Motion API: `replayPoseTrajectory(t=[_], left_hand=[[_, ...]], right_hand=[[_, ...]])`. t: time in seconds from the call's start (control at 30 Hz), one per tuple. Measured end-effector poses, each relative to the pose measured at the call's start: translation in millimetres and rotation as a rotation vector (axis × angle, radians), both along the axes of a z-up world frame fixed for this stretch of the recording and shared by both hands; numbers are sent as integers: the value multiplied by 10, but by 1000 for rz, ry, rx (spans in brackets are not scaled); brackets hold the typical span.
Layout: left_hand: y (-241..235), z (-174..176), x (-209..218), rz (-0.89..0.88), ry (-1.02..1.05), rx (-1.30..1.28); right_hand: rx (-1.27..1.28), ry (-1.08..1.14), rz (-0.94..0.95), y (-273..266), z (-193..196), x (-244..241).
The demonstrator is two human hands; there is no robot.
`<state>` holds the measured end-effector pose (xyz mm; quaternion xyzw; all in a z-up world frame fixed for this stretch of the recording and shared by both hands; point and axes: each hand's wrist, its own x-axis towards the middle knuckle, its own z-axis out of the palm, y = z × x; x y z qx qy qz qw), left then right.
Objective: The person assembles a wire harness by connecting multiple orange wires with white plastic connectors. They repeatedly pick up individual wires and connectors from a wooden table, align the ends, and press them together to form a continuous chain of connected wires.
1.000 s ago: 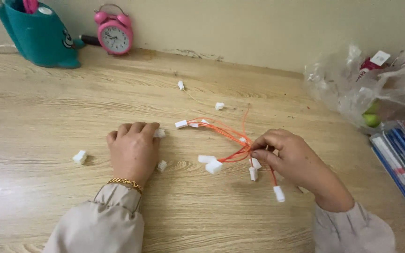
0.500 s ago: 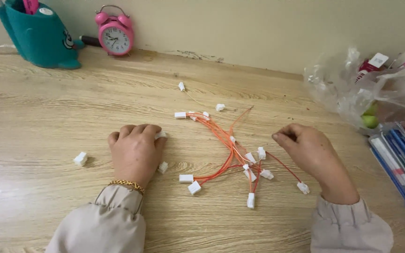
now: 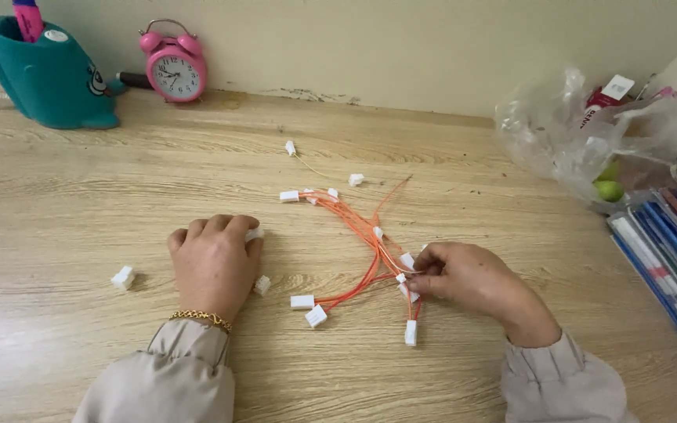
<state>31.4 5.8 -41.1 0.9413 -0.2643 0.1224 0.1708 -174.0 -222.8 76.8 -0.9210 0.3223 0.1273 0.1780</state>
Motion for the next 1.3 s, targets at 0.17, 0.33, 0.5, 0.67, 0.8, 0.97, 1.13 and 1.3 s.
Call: replayPoseTrajectory(t=[0.17, 0.33, 0.5, 0.67, 0.8, 0.97, 1.13, 1.3], left_hand=[[1, -9, -8, 11, -48, -10], [8, -38, 7, 5, -99, -32], [24, -26, -7, -19, -170, -104], [36, -85, 48, -17, -90, -69], [25, -131, 53, -1, -92, -68], [25, -103, 31, -2, -121, -109], [24, -121, 51, -23, -130, -165], [22, 59, 4, -105, -227, -352]], right_hand=[[11, -83, -12, -68, -93, -13], [37, -329, -119, -184, -25, -119], [-89, -531, -200, -591, -129, -282], [-221, -81, -289, -780, -207, -343], [-168, -52, -250, -608, -120, -309], [-162, -50, -237, -529, -172, -250], [-147, 67, -203, -401, -129, -180], [-98, -80, -280, -490, -106, -201]])
